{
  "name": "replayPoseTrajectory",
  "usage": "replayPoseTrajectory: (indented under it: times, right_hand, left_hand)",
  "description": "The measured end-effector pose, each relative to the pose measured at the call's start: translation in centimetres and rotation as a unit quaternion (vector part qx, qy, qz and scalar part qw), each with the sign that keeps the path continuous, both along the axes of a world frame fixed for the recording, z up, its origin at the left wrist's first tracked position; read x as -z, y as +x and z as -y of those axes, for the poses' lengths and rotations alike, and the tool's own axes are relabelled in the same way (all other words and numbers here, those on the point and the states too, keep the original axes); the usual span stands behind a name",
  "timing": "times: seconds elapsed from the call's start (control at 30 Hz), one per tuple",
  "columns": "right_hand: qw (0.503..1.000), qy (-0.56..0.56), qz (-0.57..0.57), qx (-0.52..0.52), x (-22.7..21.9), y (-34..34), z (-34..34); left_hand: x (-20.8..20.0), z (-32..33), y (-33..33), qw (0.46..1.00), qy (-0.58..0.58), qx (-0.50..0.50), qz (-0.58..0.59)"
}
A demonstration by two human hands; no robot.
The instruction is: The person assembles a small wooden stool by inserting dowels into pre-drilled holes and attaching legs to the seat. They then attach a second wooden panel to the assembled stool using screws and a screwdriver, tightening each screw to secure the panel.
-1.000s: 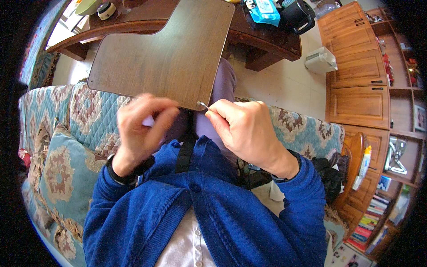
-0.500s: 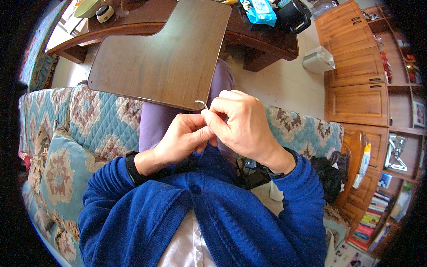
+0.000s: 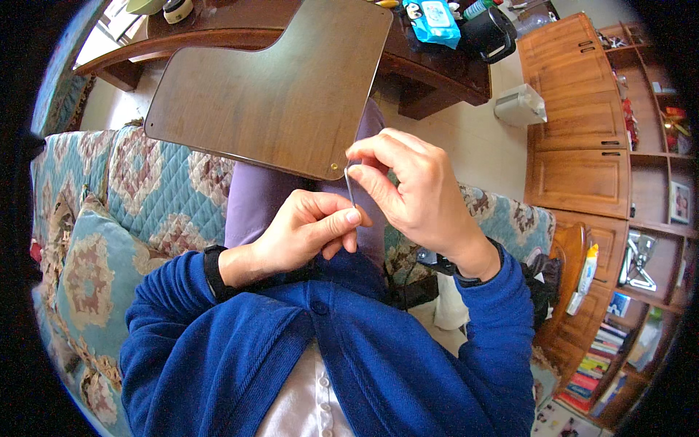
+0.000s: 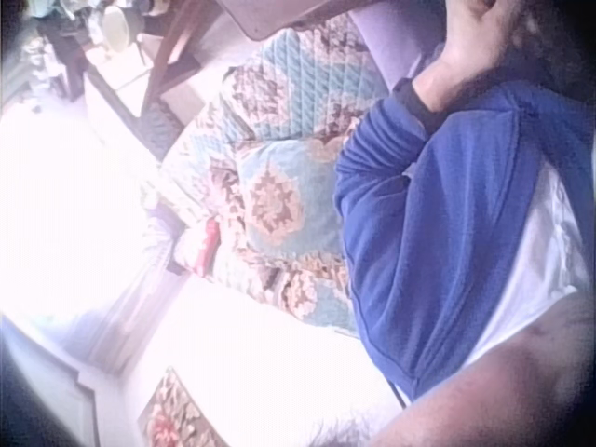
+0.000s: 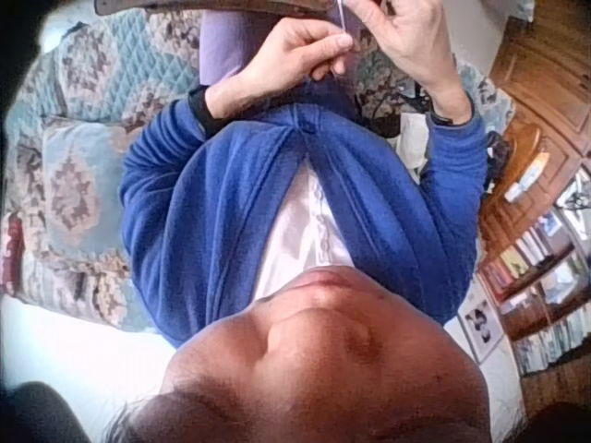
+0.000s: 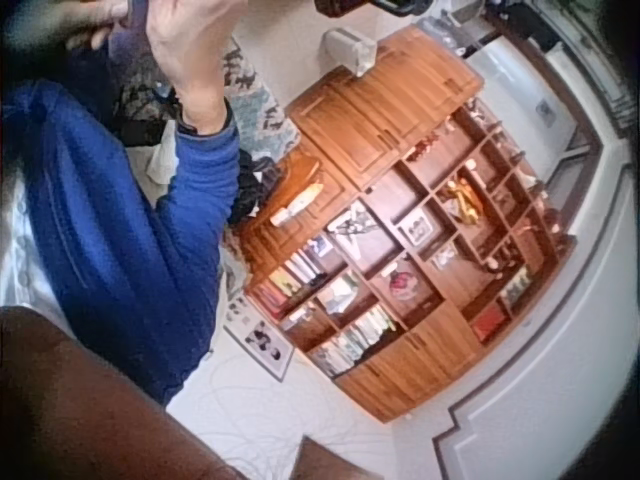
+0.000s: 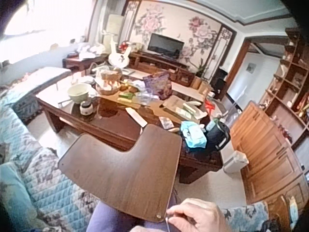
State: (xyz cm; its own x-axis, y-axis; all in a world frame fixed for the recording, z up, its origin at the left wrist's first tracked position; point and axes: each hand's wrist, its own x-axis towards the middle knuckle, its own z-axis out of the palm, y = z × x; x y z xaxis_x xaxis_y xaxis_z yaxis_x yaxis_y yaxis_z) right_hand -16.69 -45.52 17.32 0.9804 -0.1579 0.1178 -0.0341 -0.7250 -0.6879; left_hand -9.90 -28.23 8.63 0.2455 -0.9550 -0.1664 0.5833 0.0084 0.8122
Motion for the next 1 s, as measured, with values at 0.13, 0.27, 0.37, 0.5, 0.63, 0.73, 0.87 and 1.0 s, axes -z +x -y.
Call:
replayPoseTrajectory:
  times: [0.13,0.27,0.37,0.5,0.63,0.73,0.87,1.0]
  right_hand:
    - [0.979,-0.121,0.087,-0.138,0.1,0.4,0.7]
    - [0.936,-0.257,0.162,-0.175,0.6,0.3,0.6]
    - [0.917,-0.301,0.202,-0.166,0.9,0.1,0.3]
    - [0.911,-0.291,0.216,-0.198,1.2,0.1,0.4]
    - [0.909,-0.293,0.214,-0.206,1.6,0.4,0.6]
    - [0.909,-0.294,0.212,-0.207,1.8,0.3,0.5]
    - [0.909,-0.291,0.215,-0.207,1.9,0.4,0.6]
    - [0.91,-0.29,0.204,-0.214,2.0,0.5,0.8]
  left_hand:
    - [-0.9,-0.7,0.0,0.999,0.009,-0.002,0.051]
    - [-1.2,-1.2,0.1,0.988,0.02,-0.041,0.146]
    - [-1.2,-1.3,0.1,0.983,0.015,-0.076,0.169]
    - [-1.2,-1.5,0.1,0.982,0.025,-0.081,0.168]
    - [-1.1,-1.5,0.1,0.976,0.037,-0.077,0.198]
    - [-1.0,-1.5,0.1,0.981,0.019,-0.074,0.178]
    - [-1.0,-1.4,0.1,0.986,0.018,-0.067,0.155]
    - [-1.0,-1.4,0.2,0.987,0.018,-0.063,0.15]
